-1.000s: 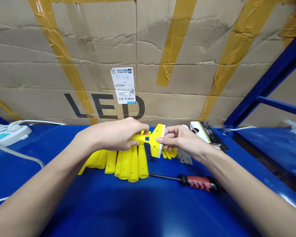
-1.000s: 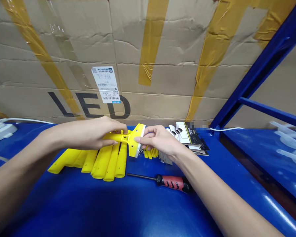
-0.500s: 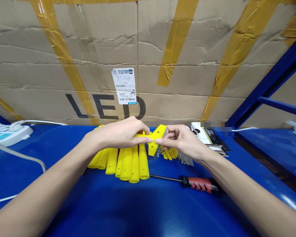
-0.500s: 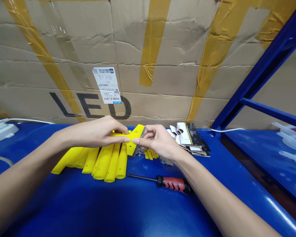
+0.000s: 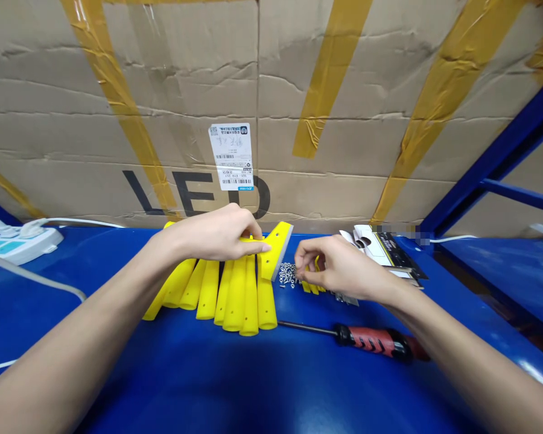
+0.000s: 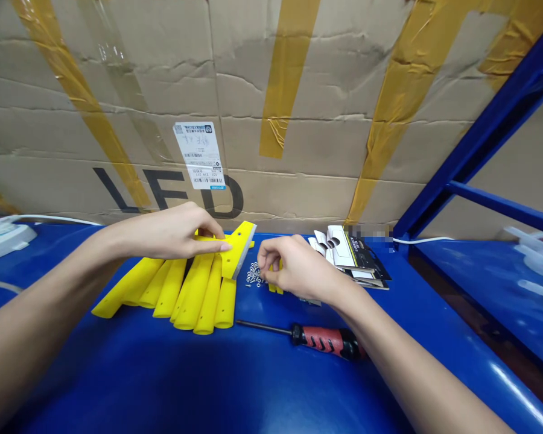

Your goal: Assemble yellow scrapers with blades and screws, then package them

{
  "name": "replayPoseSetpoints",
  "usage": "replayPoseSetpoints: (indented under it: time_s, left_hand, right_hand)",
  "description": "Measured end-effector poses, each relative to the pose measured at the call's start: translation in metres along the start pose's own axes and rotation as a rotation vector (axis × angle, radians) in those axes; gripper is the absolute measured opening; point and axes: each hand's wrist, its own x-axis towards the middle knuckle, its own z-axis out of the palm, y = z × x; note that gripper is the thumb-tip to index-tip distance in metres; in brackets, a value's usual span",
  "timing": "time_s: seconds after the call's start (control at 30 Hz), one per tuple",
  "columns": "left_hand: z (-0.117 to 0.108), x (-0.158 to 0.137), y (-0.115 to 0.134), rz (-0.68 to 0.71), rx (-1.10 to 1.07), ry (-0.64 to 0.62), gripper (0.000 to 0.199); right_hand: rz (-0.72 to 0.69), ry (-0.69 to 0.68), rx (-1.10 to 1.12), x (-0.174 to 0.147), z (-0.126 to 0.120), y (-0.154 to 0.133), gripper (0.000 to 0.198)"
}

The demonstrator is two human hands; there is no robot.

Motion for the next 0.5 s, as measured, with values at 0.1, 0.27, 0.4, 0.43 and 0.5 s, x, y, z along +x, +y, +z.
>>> replayPoseSetpoints:
  time_s: [0.1, 0.27, 0.4, 0.43, 0.5]
  left_hand:
    - [-0.002, -0.001, 0.0, -0.044, 0.009, -0.04, 0.042]
    - [0.001, 0.0, -0.003, -0.057, 0.009, -0.086, 0.041]
    - [0.002, 0.0, -0.004, -0.05, -0.013, -0.121, 0.039]
    - [0.002, -0.001, -0.004, -0.052, -0.015, -0.131, 0.04]
    - [0.002, -0.001, -0.004, -0.055, -0.013, -0.153, 0.041]
  right_hand:
    - [-0.129, -0.049, -0.238, -0.002, 0.007, -0.002, 0.017]
    - [-0.146, -0.065, -0.404, -0.004, 0.018, -0.005, 0.014]
    - [-0.147, -0.092, -0.389, -0.003, 0.019, -0.004, 0.015]
    - [-0.145, -0.103, -0.367, -0.003, 0.019, -0.004, 0.016]
    - [-0.155, -0.118, -0.327, -0.004, 0.018, -0.002, 0.017]
